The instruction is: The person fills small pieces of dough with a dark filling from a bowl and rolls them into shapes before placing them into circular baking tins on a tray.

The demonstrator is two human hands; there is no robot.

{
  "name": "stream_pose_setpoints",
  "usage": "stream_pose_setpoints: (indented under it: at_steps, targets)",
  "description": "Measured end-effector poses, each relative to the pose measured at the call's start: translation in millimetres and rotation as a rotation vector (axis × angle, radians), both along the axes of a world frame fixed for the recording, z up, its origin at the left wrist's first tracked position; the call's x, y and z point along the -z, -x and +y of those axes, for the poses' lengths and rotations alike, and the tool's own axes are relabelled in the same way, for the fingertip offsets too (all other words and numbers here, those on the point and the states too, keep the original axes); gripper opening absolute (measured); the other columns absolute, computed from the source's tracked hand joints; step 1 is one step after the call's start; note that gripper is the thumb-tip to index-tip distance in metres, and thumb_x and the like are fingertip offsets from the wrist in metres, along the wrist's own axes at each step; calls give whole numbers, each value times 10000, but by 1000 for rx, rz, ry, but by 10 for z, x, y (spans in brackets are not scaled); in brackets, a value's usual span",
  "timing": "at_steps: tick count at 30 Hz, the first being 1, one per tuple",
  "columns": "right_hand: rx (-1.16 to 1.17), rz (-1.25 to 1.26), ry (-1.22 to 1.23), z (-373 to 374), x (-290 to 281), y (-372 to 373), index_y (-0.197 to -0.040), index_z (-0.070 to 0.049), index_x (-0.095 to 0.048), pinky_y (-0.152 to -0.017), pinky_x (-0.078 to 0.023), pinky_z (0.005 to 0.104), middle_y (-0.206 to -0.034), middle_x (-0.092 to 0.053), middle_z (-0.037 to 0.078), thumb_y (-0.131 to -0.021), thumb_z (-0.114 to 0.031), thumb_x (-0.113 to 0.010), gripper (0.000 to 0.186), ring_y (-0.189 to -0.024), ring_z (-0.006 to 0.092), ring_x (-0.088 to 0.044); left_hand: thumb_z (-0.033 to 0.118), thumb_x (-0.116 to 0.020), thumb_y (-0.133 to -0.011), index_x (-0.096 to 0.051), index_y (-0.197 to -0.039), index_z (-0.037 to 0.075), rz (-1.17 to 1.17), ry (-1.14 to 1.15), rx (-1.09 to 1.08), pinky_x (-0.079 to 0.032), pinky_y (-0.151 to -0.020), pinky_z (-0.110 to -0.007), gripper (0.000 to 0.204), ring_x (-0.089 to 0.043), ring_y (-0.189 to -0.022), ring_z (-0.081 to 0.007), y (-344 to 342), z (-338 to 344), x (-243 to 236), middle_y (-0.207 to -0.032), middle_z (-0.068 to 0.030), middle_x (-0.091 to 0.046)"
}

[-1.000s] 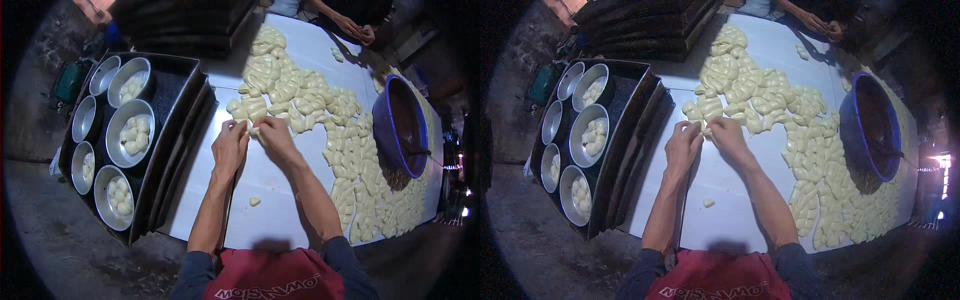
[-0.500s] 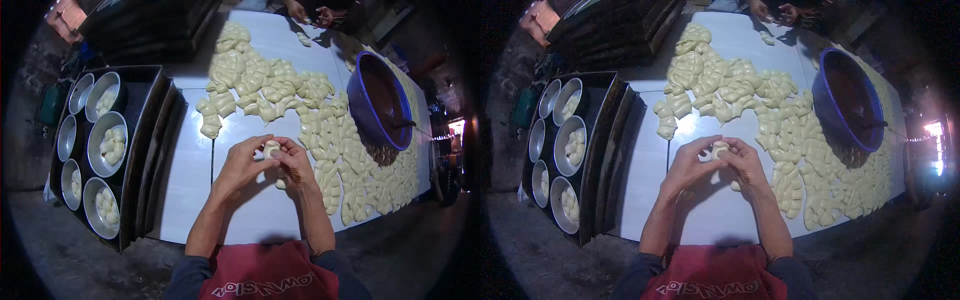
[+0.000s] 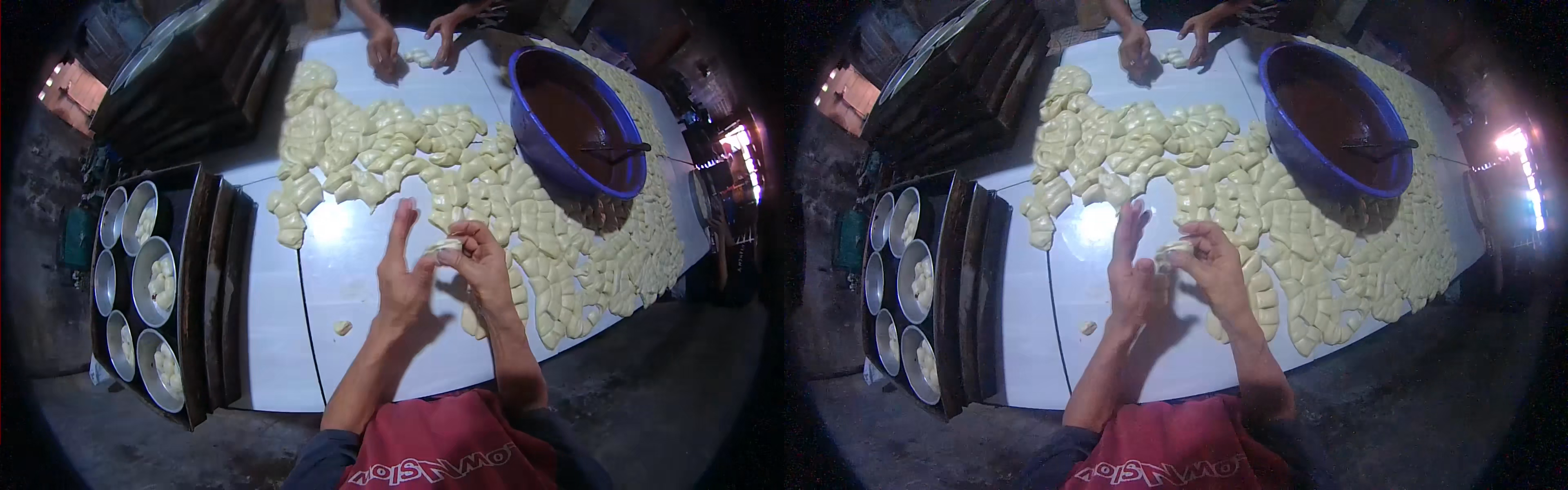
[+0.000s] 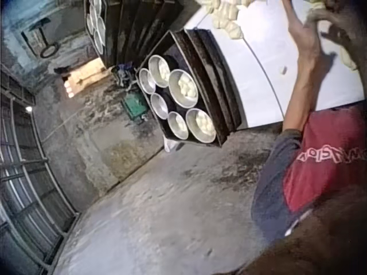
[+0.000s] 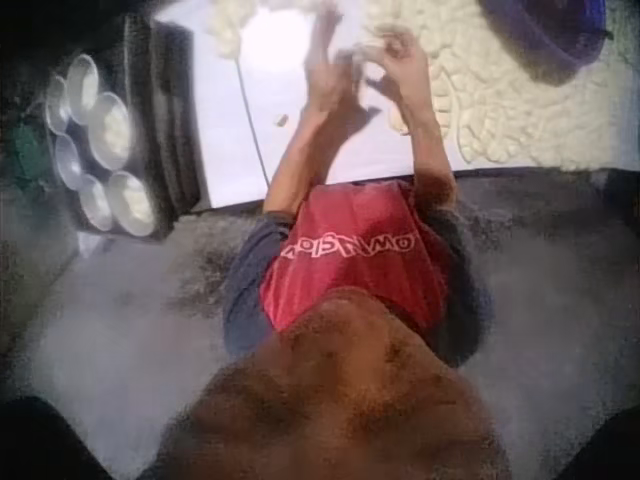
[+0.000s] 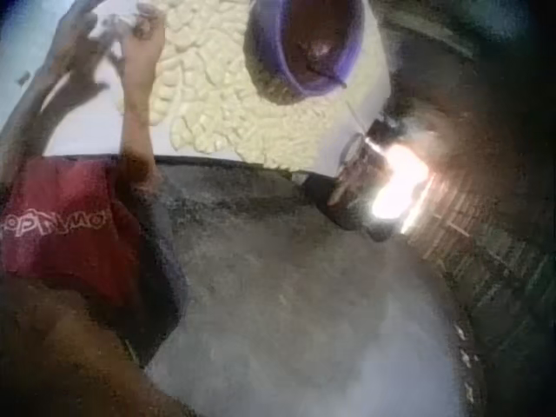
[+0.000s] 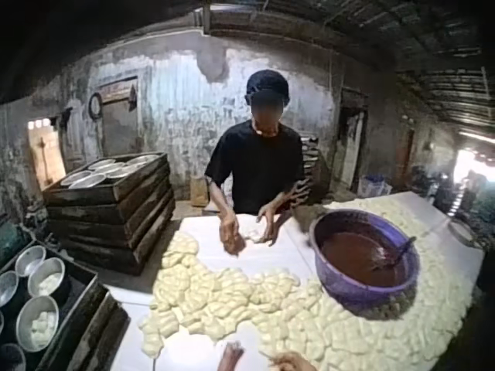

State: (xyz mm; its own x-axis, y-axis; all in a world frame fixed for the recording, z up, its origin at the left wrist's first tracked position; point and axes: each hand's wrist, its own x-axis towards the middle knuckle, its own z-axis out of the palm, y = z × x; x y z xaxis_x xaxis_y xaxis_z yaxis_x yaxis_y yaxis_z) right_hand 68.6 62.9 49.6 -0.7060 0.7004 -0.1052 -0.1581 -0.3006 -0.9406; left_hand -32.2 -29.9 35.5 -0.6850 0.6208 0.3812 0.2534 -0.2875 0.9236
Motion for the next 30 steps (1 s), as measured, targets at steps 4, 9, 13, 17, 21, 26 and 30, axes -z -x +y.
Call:
stream_pose_setpoints:
  at_steps: [4, 9, 13, 17, 21, 26, 30]
  targets:
    - [-71, 273, 421, 48, -363, -155, -1075, -47, -609, -730, -500, 209, -948, -649, 26, -932, -123, -693, 183, -828, 83, -626, 525, -724, -862, -398, -1452, -93, -25, -243, 48, -487, -1000, -362, 914, -614, -1212, -288, -387, 445, 74, -1317, -241, -612]
    - [-114, 208, 348, 587, -429, -226, -1017, -56, -599, -758, -484, 229, -905, -619, 11, -962, -190, -646, 152, -816, 85, -595, 412, -833, -806, -294, -1507, -56, -637, -355, 260, -490, -1005, -393, 1000, -541, -1251, -277, -765, 814, 169, -1433, -236, -489]
    - [241, 91, -138, 1560, -682, -347, -991, -80, -597, -671, -448, 227, -843, -594, -23, -977, -261, -640, 187, -737, 81, -562, 64, -677, -929, -402, -1495, 31, -714, -18, 419, -511, -947, -327, 630, -636, -1097, -195, -737, 783, 184, -1292, -199, -624]
    - [207, -520, -591, 2970, -475, -582, -1017, -49, -617, -674, -467, 278, -863, -617, 12, -949, -238, -611, 201, -748, 95, -566, 141, -643, -968, -594, -1307, -33, -751, 297, 320, -546, -847, -300, 384, -690, -1009, -184, -571, 610, 167, -1078, -156, -721]
    - [-302, -1027, -801, 3483, -60, -680, -1010, -37, -636, -756, -463, 300, -875, -628, 34, -919, -236, -600, 222, -843, 124, -573, 107, -627, -977, -603, -1255, -62, -494, 345, 281, -548, -862, -308, 326, -678, -972, -189, -333, 590, 129, -1089, -154, -701]
    - [-124, -549, -448, 3219, -383, -652, -924, -103, -625, -657, -422, 240, -820, -575, -56, -963, -212, -579, 125, -724, 60, -512, 147, -614, -988, -613, -1255, -48, -426, 441, 298, -535, -854, -295, 331, -671, -974, -177, -350, 503, 139, -1089, -153, -704]
    - [14, -221, -206, 2489, -695, -495, -989, -80, -600, -612, -491, 212, -850, -612, -8, -984, -234, -609, 155, -712, 58, -588, 194, -612, -989, -613, -1268, -27, -541, 435, 368, -521, -860, -306, 356, -662, -998, -174, -445, 633, 65, -1102, -130, -698]
